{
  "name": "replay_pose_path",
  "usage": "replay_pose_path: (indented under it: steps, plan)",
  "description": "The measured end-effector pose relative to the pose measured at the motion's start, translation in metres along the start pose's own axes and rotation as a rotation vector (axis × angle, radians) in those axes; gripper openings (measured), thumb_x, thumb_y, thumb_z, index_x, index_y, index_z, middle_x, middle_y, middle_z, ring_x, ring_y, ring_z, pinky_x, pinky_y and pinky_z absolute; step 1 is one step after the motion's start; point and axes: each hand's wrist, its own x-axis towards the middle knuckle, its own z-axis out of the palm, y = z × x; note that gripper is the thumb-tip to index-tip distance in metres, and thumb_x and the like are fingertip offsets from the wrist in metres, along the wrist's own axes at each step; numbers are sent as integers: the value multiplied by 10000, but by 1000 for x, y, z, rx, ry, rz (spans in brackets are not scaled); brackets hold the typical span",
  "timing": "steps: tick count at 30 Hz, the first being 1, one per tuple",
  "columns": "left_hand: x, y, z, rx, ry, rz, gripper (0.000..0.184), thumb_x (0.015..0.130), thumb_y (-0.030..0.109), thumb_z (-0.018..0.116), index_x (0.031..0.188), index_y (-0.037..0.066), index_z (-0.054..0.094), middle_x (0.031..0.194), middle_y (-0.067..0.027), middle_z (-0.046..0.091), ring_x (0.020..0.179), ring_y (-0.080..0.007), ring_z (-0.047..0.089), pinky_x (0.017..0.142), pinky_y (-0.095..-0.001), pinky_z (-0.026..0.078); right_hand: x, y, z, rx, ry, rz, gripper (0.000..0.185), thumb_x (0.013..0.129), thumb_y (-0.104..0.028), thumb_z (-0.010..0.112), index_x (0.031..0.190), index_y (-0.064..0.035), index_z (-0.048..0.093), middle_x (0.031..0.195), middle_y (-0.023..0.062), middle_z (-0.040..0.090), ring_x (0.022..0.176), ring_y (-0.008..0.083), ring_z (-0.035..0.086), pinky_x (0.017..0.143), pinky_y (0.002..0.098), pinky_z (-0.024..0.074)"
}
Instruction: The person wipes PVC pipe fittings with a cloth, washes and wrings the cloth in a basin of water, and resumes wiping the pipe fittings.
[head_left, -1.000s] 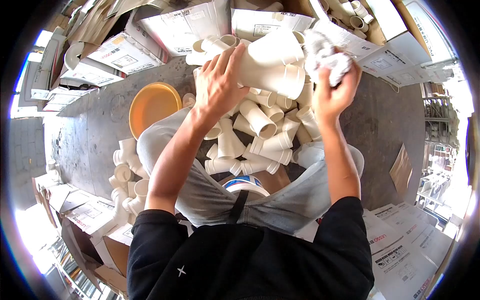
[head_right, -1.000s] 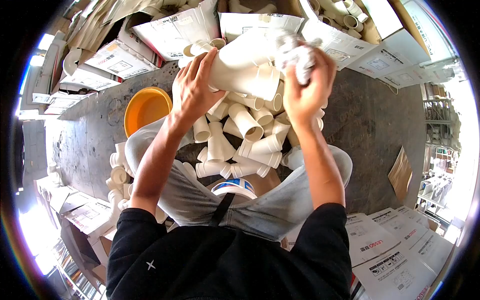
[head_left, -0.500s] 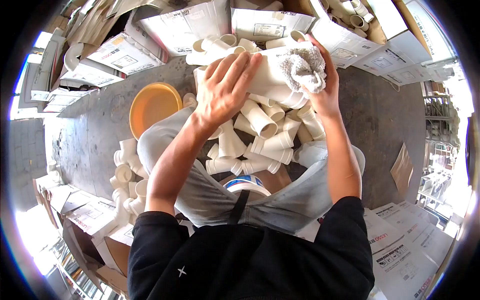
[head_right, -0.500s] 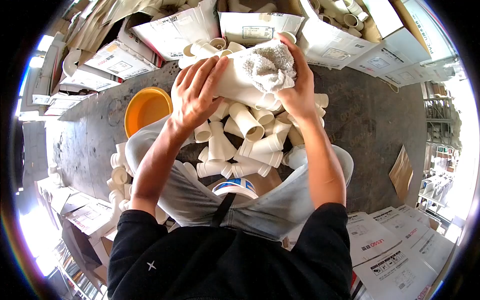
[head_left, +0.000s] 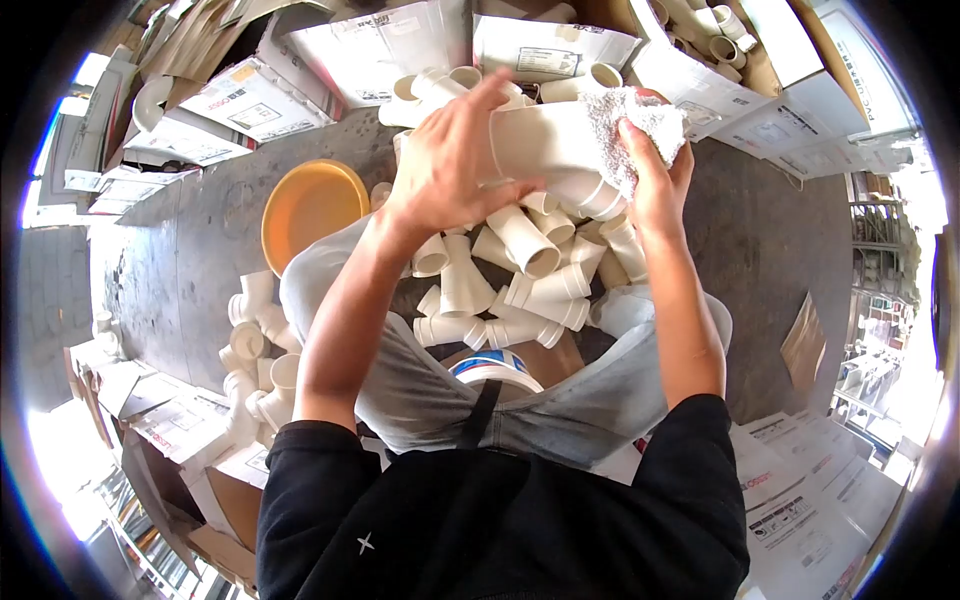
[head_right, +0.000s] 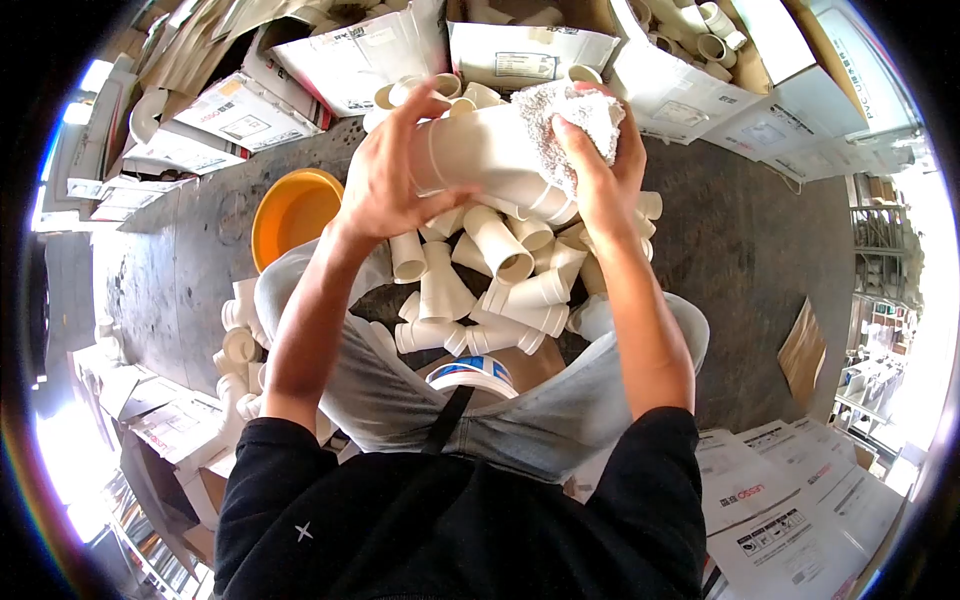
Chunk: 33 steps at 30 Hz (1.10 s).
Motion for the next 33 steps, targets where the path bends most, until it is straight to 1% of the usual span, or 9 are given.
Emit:
replay_pose_path:
  steps: [1,4,5,8,9,16,25,28,33]
  plan:
    - [0,2,-1,-255,46,-178,756,835,137,821,1503,40,480,1275,-153,678,1163,-265,666,1042,-387,511,1,0,-1,-2,-16,1,373,924,-77,730,1284,-39,641,1133,64,689,1000,121,653,897,280,533]
    - [0,-19,0,-527,43,-378,523,902,108,736,1398,14,601,1245,-120,702,1175,-199,651,993,-359,533,0,-4,4,-24,-32,0,384,910,-75,731,1280,-38,640,1132,68,690,999,121,655,895,284,539]
    - [-1,-22,0,-542,52,-415,344,965,104,668,1293,1,691,1195,-92,727,1118,-151,663,936,-320,552,-1,-6,6,-40,-41,1,394,901,-76,733,1281,-35,637,1130,72,691,1003,124,658,894,291,545]
    - [-1,-29,-1,-669,-69,-648,315,996,129,656,1277,-3,708,1155,-89,750,1028,-128,687,907,-286,557,-1,-1,7,-93,-107,-71,398,904,-82,730,1288,-34,634,1127,71,693,1005,132,663,897,298,551]
    - [0,-29,2,-681,-42,-639,313,1010,190,677,1246,-9,727,1094,-83,766,942,-108,698,869,-261,561,-1,0,8,-112,-131,-97,417,897,-86,736,1296,-30,630,1135,74,690,1016,137,661,912,302,543]
    - [-2,-26,7,-656,-127,-687,286,1006,222,717,1169,-10,756,1020,-63,771,897,-86,690,829,-255,567,-2,4,8,-221,-227,-204,508,859,-106,766,1334,-7,614,1199,86,659,1087,157,635,980,315,501]
    - [-6,-35,20,-736,-7,-705,211,1037,192,671,1026,-10,730,934,-20,727,826,-57,635,768,-233,535,-4,0,6,-196,-228,-180,520,860,-118,773,1342,-9,611,1185,84,659,1078,161,642,970,315,509]
    - [-6,-36,17,-821,22,-764,224,1049,217,649,1006,7,715,926,-25,712,822,-73,626,787,-243,519,-3,2,4,-209,-232,-188,527,860,-118,774,1348,-10,607,1195,88,663,1080,165,646,971,318,513]
    - [-2,-43,7,-933,261,-884,245,1069,282,575,975,72,660,915,-36,674,869,-136,621,839,-298,466,-2,2,2,-198,-201,-207,520,867,-121,768,1348,-10,606,1214,95,665,1095,169,644,982,323,511]
